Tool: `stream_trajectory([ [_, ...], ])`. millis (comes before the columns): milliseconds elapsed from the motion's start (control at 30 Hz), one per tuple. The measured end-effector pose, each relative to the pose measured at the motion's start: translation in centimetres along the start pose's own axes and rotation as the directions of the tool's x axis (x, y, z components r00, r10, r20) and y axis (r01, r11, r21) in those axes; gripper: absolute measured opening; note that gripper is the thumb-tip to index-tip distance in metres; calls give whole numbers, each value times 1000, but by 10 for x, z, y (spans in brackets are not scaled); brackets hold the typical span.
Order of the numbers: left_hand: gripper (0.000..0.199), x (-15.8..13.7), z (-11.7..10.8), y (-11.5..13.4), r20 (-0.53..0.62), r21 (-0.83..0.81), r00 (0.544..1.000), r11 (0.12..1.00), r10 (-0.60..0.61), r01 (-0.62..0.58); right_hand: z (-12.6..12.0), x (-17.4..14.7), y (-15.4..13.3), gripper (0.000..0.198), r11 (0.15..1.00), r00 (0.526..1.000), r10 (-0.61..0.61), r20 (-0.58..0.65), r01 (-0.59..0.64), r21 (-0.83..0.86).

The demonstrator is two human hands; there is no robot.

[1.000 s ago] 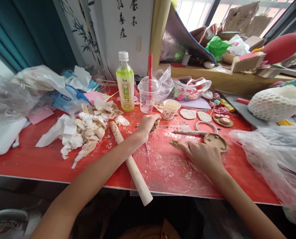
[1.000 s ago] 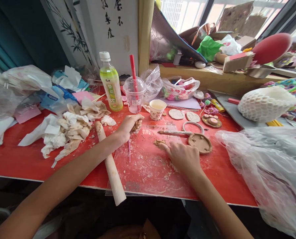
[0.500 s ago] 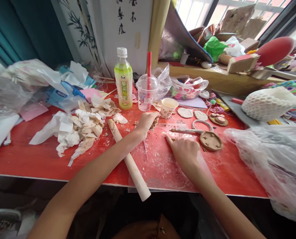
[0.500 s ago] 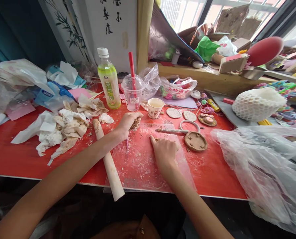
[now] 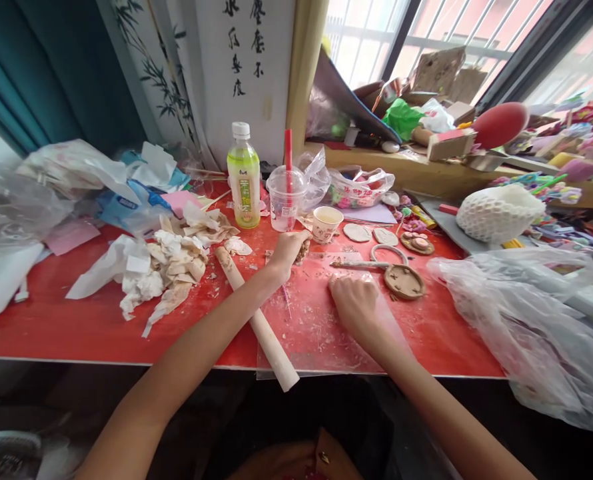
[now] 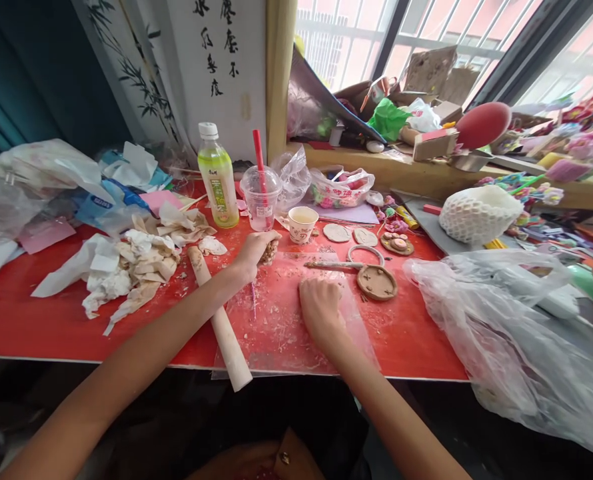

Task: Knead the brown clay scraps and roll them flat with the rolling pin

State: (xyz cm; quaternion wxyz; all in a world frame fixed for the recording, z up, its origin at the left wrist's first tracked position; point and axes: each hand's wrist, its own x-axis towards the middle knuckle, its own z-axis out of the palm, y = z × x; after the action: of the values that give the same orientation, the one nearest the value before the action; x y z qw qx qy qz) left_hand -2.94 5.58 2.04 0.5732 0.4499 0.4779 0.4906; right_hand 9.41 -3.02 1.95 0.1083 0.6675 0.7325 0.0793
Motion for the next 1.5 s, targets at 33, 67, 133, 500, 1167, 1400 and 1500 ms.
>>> stream_trajectory([
  [33, 30, -1, 0, 0, 2, 2, 1000, 1000, 2, -2, 1, 0, -1, 22, 1000, 1000, 5, -6, -5, -1],
  [67, 29, -1, 1, 0, 6, 4, 1000, 1000, 3, -3, 2, 0, -1, 22, 1000, 1000, 4, -15, -4, -1],
  [133, 30, -2, 2, 1, 14, 7, 1000, 1000, 4, -4, 5, 0, 1, 23, 1000, 999, -21, -38, 21, -1],
  [500, 32, -4, 0, 2, 63, 46, 998, 999, -6, 3, 24, 12, 56, 49, 981, 976, -110, -189, 137, 137],
  [1167, 32, -9, -1, 1, 100, 136, 994, 989, 48, -62, 22, 19, 14, 28, 998, 989, -66, -134, 65, -14],
  [1400, 31, -9, -2, 1, 101, 108, 995, 994, 3, -14, 24, 24, 12, 29, 1000, 991, -16, -130, 14, -14],
  [1500, 32, -10, -2, 2, 103, 112, 995, 993, 14, -26, 25, 29, 16, 30, 999, 991, -35, -133, 32, -20],
])
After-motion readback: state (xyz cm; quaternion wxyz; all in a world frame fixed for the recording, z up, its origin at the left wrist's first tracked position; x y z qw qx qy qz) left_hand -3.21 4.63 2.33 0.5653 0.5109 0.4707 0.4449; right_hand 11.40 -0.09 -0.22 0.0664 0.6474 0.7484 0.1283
